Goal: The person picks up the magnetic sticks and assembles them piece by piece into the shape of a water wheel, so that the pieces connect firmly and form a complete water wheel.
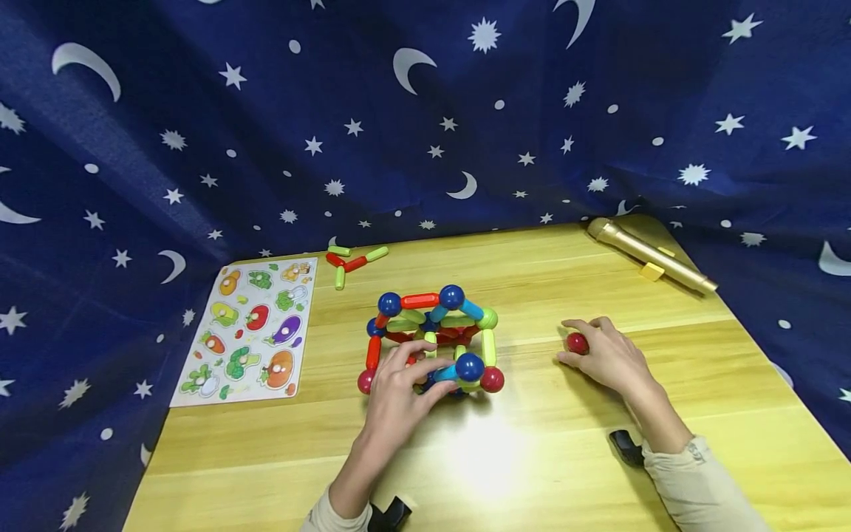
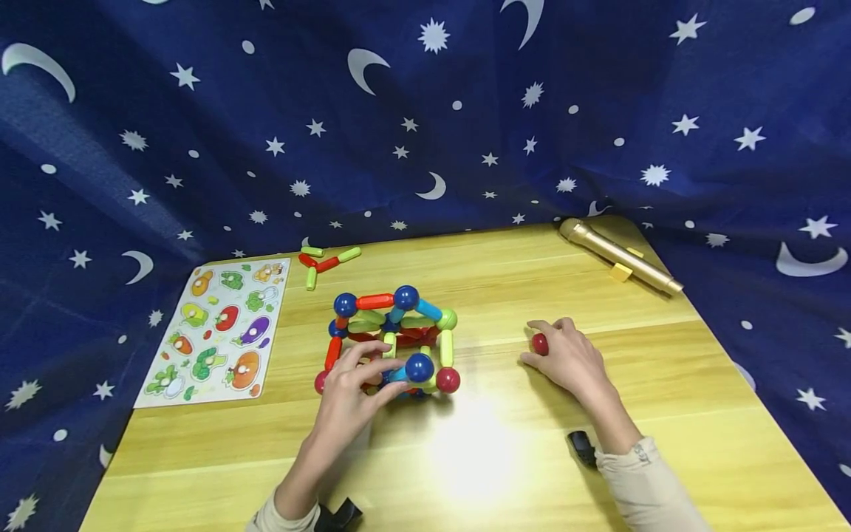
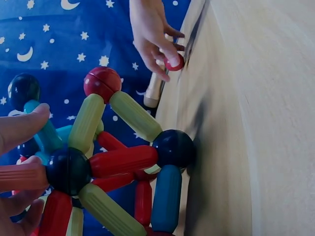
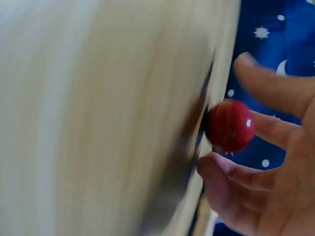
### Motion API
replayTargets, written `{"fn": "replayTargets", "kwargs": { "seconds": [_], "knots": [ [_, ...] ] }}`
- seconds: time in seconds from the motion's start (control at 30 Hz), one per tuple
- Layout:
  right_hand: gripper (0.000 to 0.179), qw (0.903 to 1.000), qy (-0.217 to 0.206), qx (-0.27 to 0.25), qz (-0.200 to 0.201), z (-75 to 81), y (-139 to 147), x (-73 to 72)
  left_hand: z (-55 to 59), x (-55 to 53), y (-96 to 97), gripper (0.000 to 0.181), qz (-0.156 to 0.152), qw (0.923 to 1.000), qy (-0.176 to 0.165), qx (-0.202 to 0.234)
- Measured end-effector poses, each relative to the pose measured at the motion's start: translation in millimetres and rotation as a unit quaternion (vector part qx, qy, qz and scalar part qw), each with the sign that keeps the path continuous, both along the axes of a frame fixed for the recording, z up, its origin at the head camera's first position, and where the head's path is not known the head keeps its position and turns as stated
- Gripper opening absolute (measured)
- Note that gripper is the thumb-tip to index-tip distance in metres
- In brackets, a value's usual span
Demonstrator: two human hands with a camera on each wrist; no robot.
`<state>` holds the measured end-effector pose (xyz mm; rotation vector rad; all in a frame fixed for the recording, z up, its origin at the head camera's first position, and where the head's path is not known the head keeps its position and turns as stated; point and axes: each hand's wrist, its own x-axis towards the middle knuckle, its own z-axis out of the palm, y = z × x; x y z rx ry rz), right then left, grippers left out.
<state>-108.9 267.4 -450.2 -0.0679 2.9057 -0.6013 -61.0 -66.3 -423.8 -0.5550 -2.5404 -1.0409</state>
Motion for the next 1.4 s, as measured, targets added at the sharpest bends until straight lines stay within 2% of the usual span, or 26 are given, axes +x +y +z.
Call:
{"fn": "replayTargets", "kwargs": {
  "seconds": [0.1, 0.17, 0.2, 0.27, 0.3, 0.33, 0.4, 0.43, 0.47, 0.5, 0.57, 0.73, 1.0, 1.07, 1.13, 1.17, 1.23, 1.33, 1.4],
  "knots": [
    [0.043, 0.9992, 0.022, -0.020, 0.025, -7.7, -0.2, -1.8, 0.2, 0.4, 0.7, 0.026, 0.001, 1.0000, -0.004, 0.001],
    [0.032, 0.9969, 0.053, -0.044, 0.037, -4.2, -5.9, -1.8, -0.2, 0.5, 1.1, 0.026, 0.001, 1.0000, -0.005, 0.002],
    [0.029, 0.9948, 0.068, -0.065, 0.040, 0.5, -11.3, -0.8, -0.5, 0.6, 1.2, 0.026, 0.002, 1.0000, -0.005, 0.001],
    [0.028, 0.9844, 0.086, -0.146, 0.045, 14.9, -27.1, 4.3, -1.0, 0.7, 1.4, 0.026, 0.002, 1.0000, -0.005, 0.002],
    [0.029, 0.9745, 0.096, -0.196, 0.051, 23.7, -37.4, 8.3, -1.2, 0.9, 1.3, 0.026, 0.002, 1.0000, -0.005, 0.003],
    [0.031, 0.9604, 0.104, -0.251, 0.060, 33.2, -49.0, 12.9, -1.5, 1.1, 1.1, 0.025, 0.003, 1.0000, -0.006, 0.005],
    [0.034, 0.9227, 0.114, -0.358, 0.087, 51.1, -73.7, 21.7, -1.5, 1.1, 0.9, 0.025, 0.004, 0.9999, -0.008, 0.008],
    [0.035, 0.9038, 0.119, -0.398, 0.104, 58.7, -85.8, 25.4, -1.4, 1.0, 0.6, 0.026, 0.005, 0.9999, -0.009, 0.010],
    [0.035, 0.8905, 0.131, -0.418, 0.122, 64.9, -97.2, 28.1, -1.4, 0.8, 0.4, 0.026, 0.006, 0.9999, -0.009, 0.010],
    [0.035, 0.8812, 0.144, -0.428, 0.139, 69.8, -107.9, 29.9, -1.2, 0.5, 0.2, 0.026, 0.007, 0.9999, -0.008, 0.009],
    [0.035, 0.8723, 0.177, -0.425, 0.166, 74.9, -126.1, 30.8, -1.0, 0.0, 0.1, 0.026, 0.008, 1.0000, -0.001, 0.004],
    [0.035, 0.8669, 0.236, -0.398, 0.185, 72.4, -156.0, 27.2, -1.4, 0.6, 0.6, 0.027, 0.015, 0.9998, 0.011, -0.007],
    [0.032, 0.8505, 0.263, -0.416, 0.185, 59.5, -180.3, 17.6, -4.1, 3.0, 1.2, 0.031, 0.024, 0.9996, 0.014, 0.006],
    [0.033, 0.8478, 0.269, -0.414, 0.193, 58.9, -183.0, 16.4, -3.8, 5.0, -0.7, 0.033, 0.027, 0.9994, -0.005, 0.019],
    [0.033, 0.8472, 0.272, -0.410, 0.201, 58.8, -184.3, 16.0, -2.4, 7.9, -3.8, 0.040, 0.035, 0.9967, -0.048, 0.056],
    [0.034, 0.8479, 0.272, -0.406, 0.205, 58.9, -184.6, 16.1, -2.3, 9.4, -5.6, 0.044, 0.042, 0.9928, -0.076, 0.083],
    [0.034, 0.8534, 0.272, -0.391, 0.212, 59.6, -185.0, 16.8, -0.4, 12.0, -9.1, 0.056, 0.062, 0.9779, -0.136, 0.146],
    [0.036, 0.8732, 0.265, -0.345, 0.220, 62.8, -185.0, 17.7, 1.8, 13.8, -13.3, 0.060, 0.092, 0.9436, -0.213, 0.236],
    [0.039, 0.8887, 0.255, -0.308, 0.224, 65.9, -184.7, 18.5, 2.7, 13.7, -15.1, 0.053, 0.108, 0.9253, -0.245, 0.268]
  ]
}}
